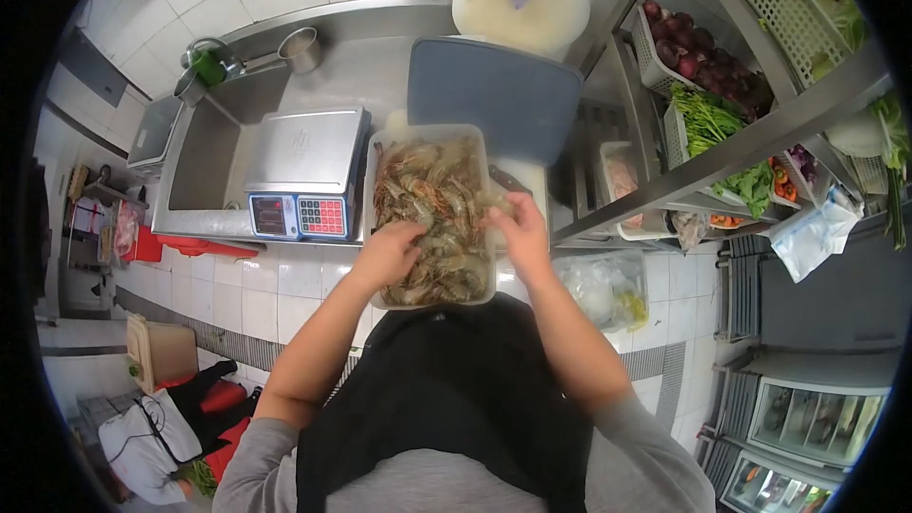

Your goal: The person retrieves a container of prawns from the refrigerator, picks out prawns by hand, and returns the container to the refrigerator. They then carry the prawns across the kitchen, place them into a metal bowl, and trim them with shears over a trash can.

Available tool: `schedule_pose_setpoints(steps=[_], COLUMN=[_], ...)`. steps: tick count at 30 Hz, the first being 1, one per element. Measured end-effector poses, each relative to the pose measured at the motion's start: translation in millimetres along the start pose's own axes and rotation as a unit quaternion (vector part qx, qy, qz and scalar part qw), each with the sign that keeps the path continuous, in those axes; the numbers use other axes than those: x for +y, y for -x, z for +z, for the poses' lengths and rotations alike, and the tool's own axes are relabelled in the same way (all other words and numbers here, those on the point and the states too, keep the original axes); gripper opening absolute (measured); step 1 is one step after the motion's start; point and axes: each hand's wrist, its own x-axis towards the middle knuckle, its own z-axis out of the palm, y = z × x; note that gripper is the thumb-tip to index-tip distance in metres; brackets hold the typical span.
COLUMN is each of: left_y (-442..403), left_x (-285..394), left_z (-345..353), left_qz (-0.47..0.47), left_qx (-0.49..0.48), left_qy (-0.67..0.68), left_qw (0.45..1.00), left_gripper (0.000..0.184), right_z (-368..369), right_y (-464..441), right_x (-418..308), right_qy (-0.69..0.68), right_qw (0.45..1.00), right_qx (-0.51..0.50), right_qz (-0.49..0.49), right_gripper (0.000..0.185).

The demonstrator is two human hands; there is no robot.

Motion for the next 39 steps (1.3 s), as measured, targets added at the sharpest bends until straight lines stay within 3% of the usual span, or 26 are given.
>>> schedule_pose_setpoints(steps=[2, 7, 9, 10, 12, 13, 18, 20, 22, 23, 27, 30, 33, 38, 39], left_y=[0, -6, -8, -10, -14, -18, -21, -21, -21, -21, -19, -17, -18, -18, -16], left_x=[0, 6, -7, -16, -31, -8, 11, 16, 21, 24, 27, 25, 21, 2, 0], left_z=[15, 16, 9, 5, -3, -24, -53, -58, -55, -53, -41, -32, -29, -48, -49], left_qz=[0.036, -0.066, -0.168, -0.167, -0.215, -0.261, -0.299, -0.356, -0.366, -0.376, -0.396, -0.391, -0.376, -0.363, -0.280], left_qx=[0.013, -0.046, -0.056, -0.058, -0.018, -0.024, 0.020, -0.003, -0.015, -0.028, -0.054, -0.048, -0.044, 0.025, 0.095], left_qy=[-0.072, -0.018, 0.077, 0.076, 0.253, 0.269, 0.305, 0.414, 0.425, 0.435, 0.465, 0.503, 0.544, 0.430, 0.247], left_qw=[0.997, 0.997, 0.981, 0.981, 0.943, 0.927, 0.904, 0.838, 0.828, 0.818, 0.790, 0.769, 0.749, 0.826, 0.923], left_gripper=[0.032, 0.022, 0.028, 0.028, 0.029, 0.029, 0.024, 0.024, 0.025, 0.026, 0.031, 0.033, 0.032, 0.028, 0.025], right_z=[-7, -18, -25, -26, -25, -24, 4, 18, 29, 32, 57, 66, 62, 49, 48], right_y=[7, 18, 21, 23, 26, 27, 28, 27, 22, 18, 22, 25, 22, 6, 2], right_x=[-6, -20, -16, -15, -13, -11, -9, -13, -15, -18, -28, -31, -13, -5, -8], right_qy=[-0.002, -0.041, -0.023, -0.006, 0.000, 0.006, 0.016, 0.008, 0.112, 0.258, 0.293, 0.393, 0.382, 0.363, 0.339], right_qw=[0.999, 0.998, 0.998, 0.998, 0.998, 0.998, 0.998, 0.996, 0.980, 0.945, 0.926, 0.883, 0.892, 0.903, 0.921], right_qx=[0.036, 0.040, 0.032, 0.023, 0.017, 0.009, -0.055, -0.072, -0.163, -0.186, -0.223, -0.239, -0.215, -0.182, -0.150], right_qz=[0.017, 0.029, 0.045, 0.061, 0.060, 0.060, 0.032, 0.047, 0.018, -0.082, -0.085, -0.091, -0.112, -0.142, -0.122], right_gripper=[0.018, 0.019, 0.021, 0.023, 0.025, 0.027, 0.043, 0.047, 0.047, 0.042, 0.062, 0.063, 0.049, 0.032, 0.032])
